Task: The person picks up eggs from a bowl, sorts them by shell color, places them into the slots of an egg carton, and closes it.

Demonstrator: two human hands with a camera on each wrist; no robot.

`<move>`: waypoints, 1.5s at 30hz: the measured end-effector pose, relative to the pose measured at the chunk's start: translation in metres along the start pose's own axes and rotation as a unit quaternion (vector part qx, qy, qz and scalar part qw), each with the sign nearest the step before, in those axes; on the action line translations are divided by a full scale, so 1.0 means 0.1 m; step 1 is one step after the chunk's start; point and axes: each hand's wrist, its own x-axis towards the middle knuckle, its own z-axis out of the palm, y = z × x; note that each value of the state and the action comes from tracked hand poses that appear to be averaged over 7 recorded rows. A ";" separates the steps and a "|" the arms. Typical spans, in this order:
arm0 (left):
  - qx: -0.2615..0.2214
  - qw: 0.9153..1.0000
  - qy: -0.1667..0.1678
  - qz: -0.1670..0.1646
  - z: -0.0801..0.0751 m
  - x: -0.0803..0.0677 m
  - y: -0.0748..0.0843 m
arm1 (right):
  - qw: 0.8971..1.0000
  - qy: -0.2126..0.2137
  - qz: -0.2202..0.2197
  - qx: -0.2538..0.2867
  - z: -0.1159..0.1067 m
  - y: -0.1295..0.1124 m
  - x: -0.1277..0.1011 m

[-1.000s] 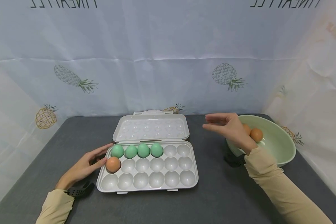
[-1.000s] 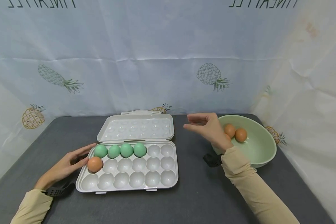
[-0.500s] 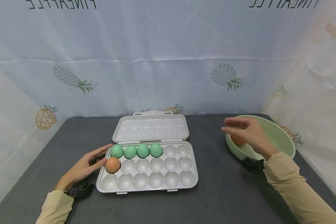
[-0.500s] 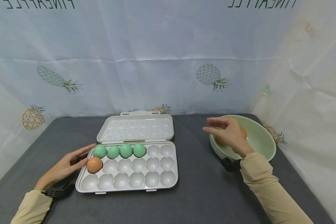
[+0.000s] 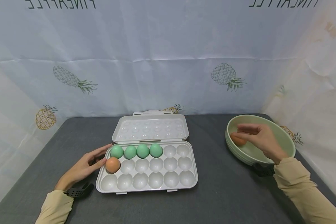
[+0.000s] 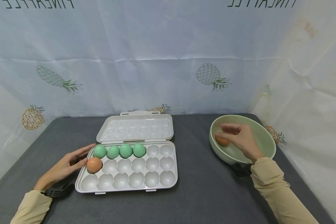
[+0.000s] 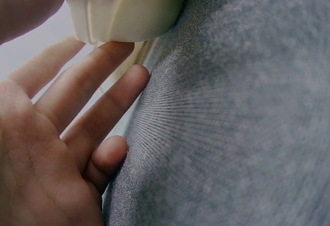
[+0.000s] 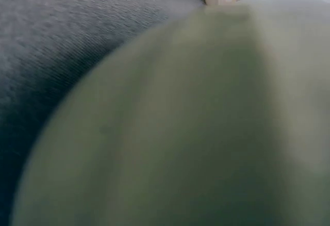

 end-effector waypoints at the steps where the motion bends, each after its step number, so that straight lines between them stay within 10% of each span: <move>1: -0.001 1.000 0.000 0.000 0.00 0.00 0.00 | 1.000 0.001 0.005 -0.002 0.00 0.02 0.00; 27: 0.024 1.000 0.010 0.007 0.02 0.02 0.01 | 0.992 -0.032 0.012 -0.120 0.15 0.19 0.08; 45: 0.035 0.999 0.007 -0.009 0.04 0.02 0.07 | 0.998 -0.018 -0.006 -0.052 0.11 0.21 0.06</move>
